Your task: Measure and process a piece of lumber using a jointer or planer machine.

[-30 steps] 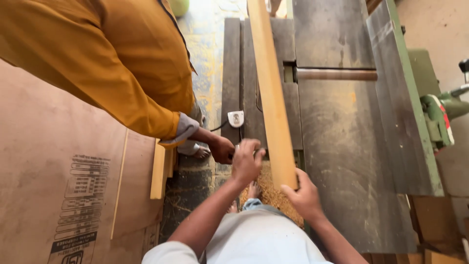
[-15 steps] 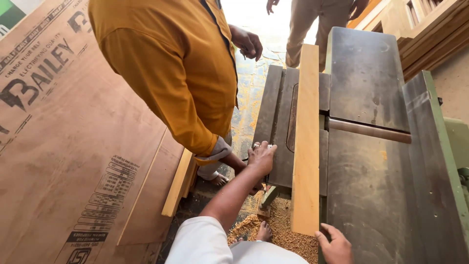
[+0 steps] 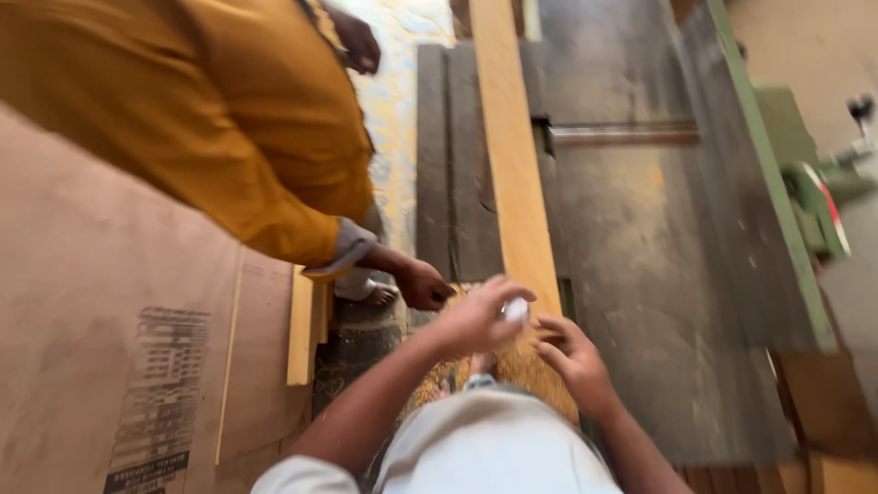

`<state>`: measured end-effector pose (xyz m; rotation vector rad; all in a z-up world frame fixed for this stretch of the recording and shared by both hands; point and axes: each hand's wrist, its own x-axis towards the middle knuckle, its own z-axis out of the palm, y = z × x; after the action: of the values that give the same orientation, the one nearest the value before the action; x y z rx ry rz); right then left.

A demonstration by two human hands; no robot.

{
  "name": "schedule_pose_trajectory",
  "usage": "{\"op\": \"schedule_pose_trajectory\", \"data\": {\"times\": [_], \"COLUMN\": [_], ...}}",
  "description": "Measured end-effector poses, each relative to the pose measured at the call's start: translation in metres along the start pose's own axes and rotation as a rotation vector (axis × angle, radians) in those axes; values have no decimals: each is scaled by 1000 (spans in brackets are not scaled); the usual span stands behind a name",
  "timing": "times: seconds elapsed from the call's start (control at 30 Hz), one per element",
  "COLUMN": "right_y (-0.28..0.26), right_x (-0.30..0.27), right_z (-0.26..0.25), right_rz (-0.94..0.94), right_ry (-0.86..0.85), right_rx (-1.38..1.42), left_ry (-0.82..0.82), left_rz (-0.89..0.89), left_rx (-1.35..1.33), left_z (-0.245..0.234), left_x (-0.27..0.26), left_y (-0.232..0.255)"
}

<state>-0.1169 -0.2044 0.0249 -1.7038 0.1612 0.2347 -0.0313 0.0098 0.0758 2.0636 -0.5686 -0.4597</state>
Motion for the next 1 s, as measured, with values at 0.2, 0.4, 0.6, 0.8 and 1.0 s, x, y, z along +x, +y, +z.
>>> {"op": "schedule_pose_trajectory", "data": {"times": [0.2, 0.4, 0.6, 0.8, 1.0], "right_y": [44, 69, 60, 55, 61], "right_x": [-10, 22, 31, 21, 15], "right_z": [-2, -24, -12, -5, -9], "right_rz": [191, 58, -81, -156, -281], "right_ry": [-159, 310, 427, 450, 517], "right_rx": [137, 176, -232, -475, -620], "left_ry": [-233, -31, 342, 439, 426], "left_rz": [-225, -484, -389, -316, -337], "left_rx": [80, 459, 592, 591, 587], "left_z": [33, 25, 14, 18, 19], "left_x": [-48, -69, -89, -96, -98], "left_y": [11, -55, -86, -89, -88]}}
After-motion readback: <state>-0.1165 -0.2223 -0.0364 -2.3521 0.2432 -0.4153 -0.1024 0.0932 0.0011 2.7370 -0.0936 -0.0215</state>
